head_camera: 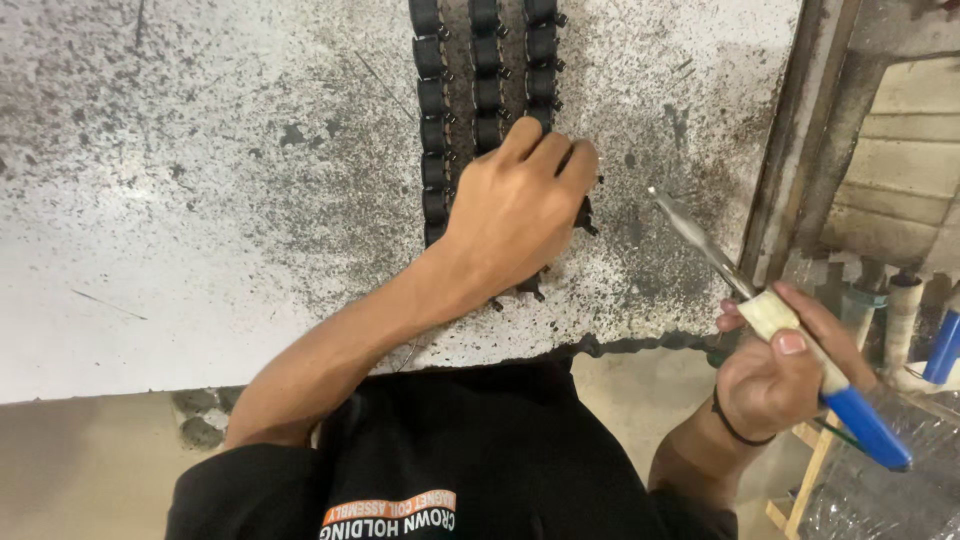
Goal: The person arranges small black cylindrical components into rows on a workbench, then uses a soldering iron to solder wire leads on each component one at a time, working along the rows and adding finished pieces to the group.
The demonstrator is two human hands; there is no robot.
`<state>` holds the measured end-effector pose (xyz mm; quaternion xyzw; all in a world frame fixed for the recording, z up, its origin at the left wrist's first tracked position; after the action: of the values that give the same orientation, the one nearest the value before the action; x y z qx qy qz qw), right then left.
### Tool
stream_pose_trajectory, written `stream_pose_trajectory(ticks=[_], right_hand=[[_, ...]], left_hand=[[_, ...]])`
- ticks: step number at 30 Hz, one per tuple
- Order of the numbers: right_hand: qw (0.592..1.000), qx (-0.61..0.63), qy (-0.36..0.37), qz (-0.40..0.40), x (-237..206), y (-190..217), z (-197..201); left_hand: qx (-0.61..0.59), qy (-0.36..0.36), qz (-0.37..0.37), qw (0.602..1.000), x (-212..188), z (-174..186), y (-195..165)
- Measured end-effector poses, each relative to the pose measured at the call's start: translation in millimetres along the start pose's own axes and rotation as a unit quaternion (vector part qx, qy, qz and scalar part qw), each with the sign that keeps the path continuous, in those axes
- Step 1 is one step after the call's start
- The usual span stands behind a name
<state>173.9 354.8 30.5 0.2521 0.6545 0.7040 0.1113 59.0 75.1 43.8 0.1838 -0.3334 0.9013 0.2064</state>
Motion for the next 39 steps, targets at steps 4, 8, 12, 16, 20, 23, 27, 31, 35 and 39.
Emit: stream_pose_trajectory(ticks=[4,8,12,16,20,23,27,31,35,39], right_hand=[[1.000,0.020,-0.014,-0.012,-10,-9,12],[0.999,0.029,0.027,-0.024,-8,-14,1],[0.996,-0.012,0.090,-0.011,-1,-10,-21],[0.990,-0.052,0.128,-0.027,3,-6,-33],[0.990,-0.065,0.128,-0.015,4,2,-37],[0.988,-0.079,0.136,-0.010,4,6,-43],[0.982,-0.107,0.151,-0.022,4,13,-53],[0.974,-0.160,0.161,-0.019,2,25,-58],[0.975,-0.161,0.155,-0.006,4,29,-52],[0.996,-0.062,0.072,0.002,3,19,-29]], left_hand=[[-0.009,0.008,-0.002,1.000,-17,-35,5],[-0.028,0.028,-0.014,0.999,-25,-46,7],[-0.063,0.041,-0.004,0.997,-22,-39,10],[-0.048,0.012,0.006,0.999,-28,-18,8],[-0.048,0.023,0.021,0.998,-33,-14,5],[-0.050,0.030,0.020,0.998,-35,-18,3],[-0.042,0.029,0.003,0.999,-39,-25,1],[-0.054,0.028,0.011,0.998,-36,-32,-1],[-0.063,-0.007,0.023,0.998,-26,-12,-1],[-0.059,-0.042,0.048,0.996,-35,21,6]])
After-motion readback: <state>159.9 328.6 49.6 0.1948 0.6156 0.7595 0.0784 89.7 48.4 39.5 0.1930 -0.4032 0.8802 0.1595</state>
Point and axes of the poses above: each hand's wrist, its own x-axis towards the middle knuckle, its own z-axis out of the back of the hand, y = z × x, the point moved 10 cm from there along x, towards the middle knuckle, and after that the axes turned 7 degrees about -y, right-handed, at the moved point
